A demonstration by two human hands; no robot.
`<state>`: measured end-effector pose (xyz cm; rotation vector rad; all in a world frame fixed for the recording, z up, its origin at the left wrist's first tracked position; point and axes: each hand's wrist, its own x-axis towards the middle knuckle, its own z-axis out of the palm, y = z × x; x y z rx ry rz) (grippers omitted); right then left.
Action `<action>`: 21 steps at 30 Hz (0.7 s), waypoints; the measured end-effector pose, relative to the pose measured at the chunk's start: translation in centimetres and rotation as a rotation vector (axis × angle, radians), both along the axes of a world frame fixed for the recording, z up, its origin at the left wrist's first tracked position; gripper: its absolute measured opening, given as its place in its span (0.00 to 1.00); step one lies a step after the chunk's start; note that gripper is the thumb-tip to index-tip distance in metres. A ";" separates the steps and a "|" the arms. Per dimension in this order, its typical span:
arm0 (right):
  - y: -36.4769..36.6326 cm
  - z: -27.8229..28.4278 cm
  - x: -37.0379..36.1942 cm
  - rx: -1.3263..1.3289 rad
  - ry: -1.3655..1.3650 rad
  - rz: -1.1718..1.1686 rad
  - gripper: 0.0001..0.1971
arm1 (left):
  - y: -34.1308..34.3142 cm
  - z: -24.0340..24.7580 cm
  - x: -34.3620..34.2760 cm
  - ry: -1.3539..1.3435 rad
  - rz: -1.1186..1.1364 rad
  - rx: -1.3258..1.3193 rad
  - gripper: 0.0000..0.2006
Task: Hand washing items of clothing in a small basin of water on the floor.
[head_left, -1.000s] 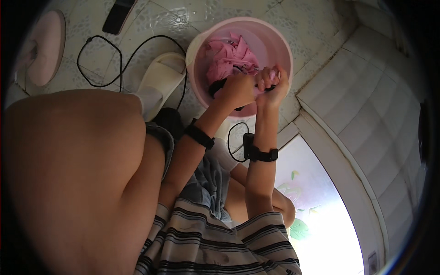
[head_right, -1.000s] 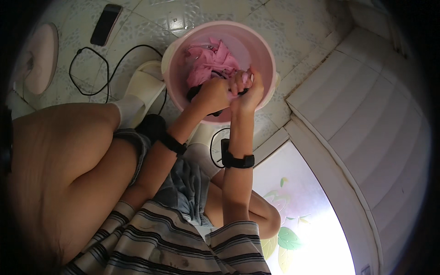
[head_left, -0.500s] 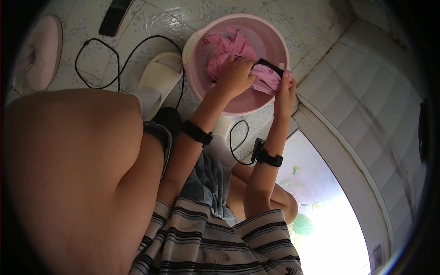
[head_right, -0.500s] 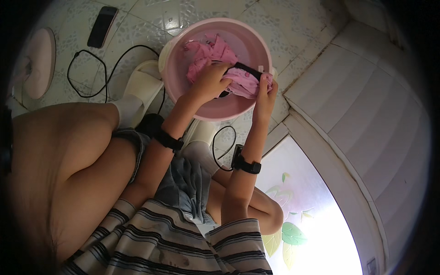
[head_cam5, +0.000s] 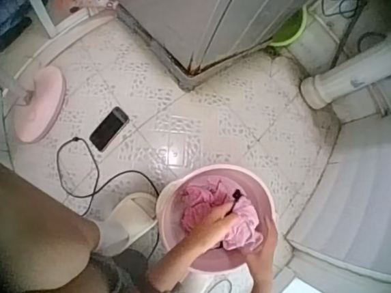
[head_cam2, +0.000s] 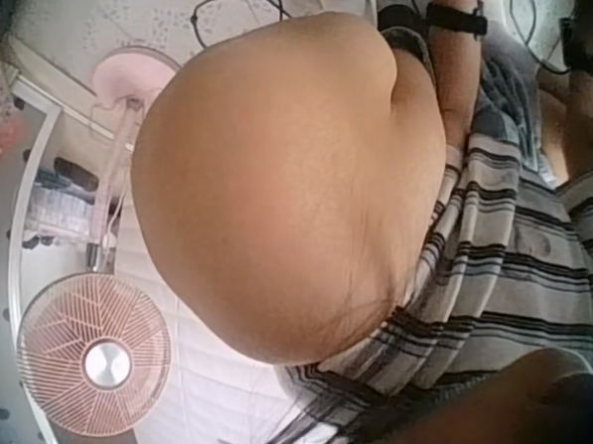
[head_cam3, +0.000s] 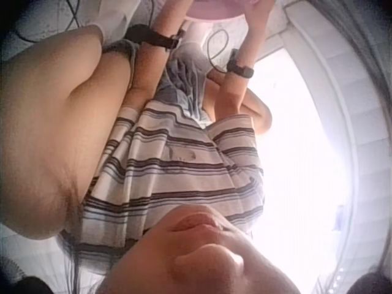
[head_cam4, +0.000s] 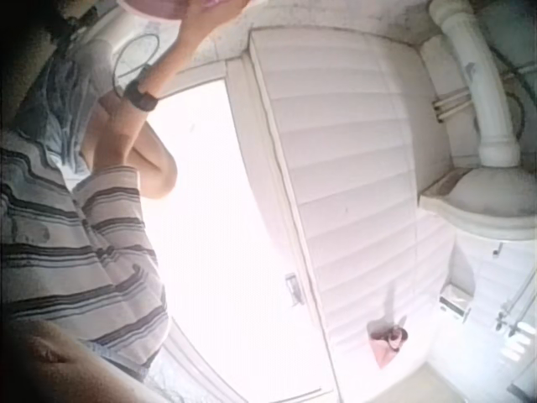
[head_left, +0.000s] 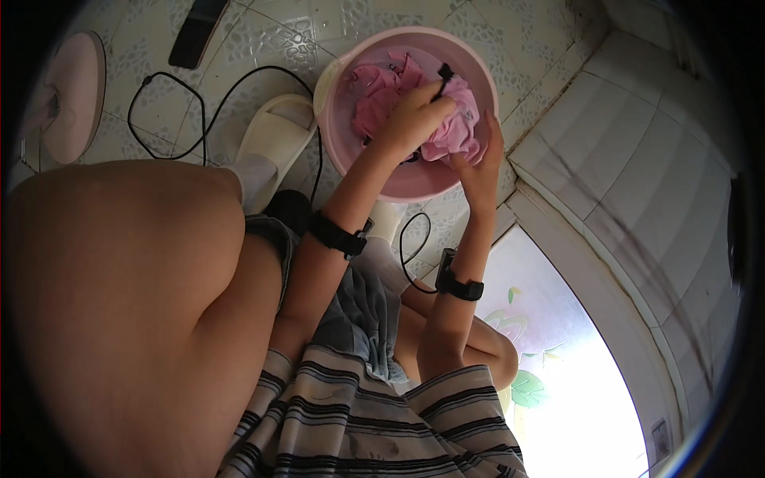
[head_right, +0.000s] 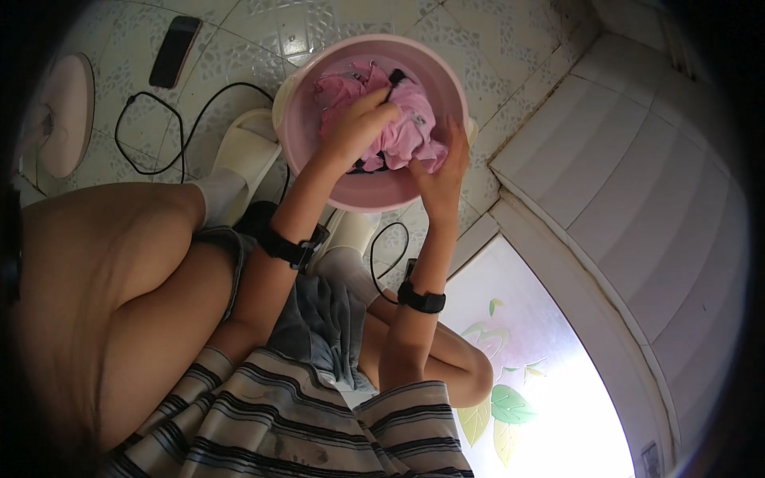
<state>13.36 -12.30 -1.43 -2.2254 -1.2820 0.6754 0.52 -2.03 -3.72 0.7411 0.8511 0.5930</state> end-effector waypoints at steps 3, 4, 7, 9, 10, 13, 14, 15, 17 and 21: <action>0.4 -0.2 -0.1 0.061 0.416 -0.107 0.25 | 0.0 -0.1 0.0 -0.113 -0.112 -0.044 0.12; 0.1 -0.6 0.0 -0.005 0.633 -0.191 0.22 | 0.0 -0.2 0.1 -0.156 -0.106 -0.027 0.11; -1.3 -0.7 1.7 -0.049 0.746 -0.294 0.17 | -0.2 0.0 0.9 -0.185 0.127 -0.284 0.12; -1.6 -0.5 2.4 0.175 0.944 -0.326 0.14 | 0.3 -0.7 0.1 0.045 -0.046 -0.106 0.13; -1.5 -0.2 2.4 0.406 1.138 -0.352 0.11 | 0.4 -1.1 -0.2 0.274 -0.216 0.074 0.15; -1.8 -0.7 3.0 0.412 1.164 -0.462 0.09 | -1.0 -1.7 0.8 0.377 -0.061 0.273 0.16; -1.8 -1.1 3.5 0.416 1.233 -0.499 0.11 | -1.5 -1.9 1.3 0.373 -0.063 0.271 0.16; -1.3 -1.7 3.4 0.416 1.235 -0.499 0.11 | -2.1 -2.7 1.9 0.380 -0.029 0.267 0.15; -0.4 -2.4 2.6 0.330 0.939 -0.662 0.14 | -2.6 -3.0 2.6 0.368 0.005 0.261 0.13; 1.0 -3.8 -5.6 -0.028 -0.253 -0.022 0.12 | -2.2 -6.6 0.0 0.231 0.122 -0.026 0.09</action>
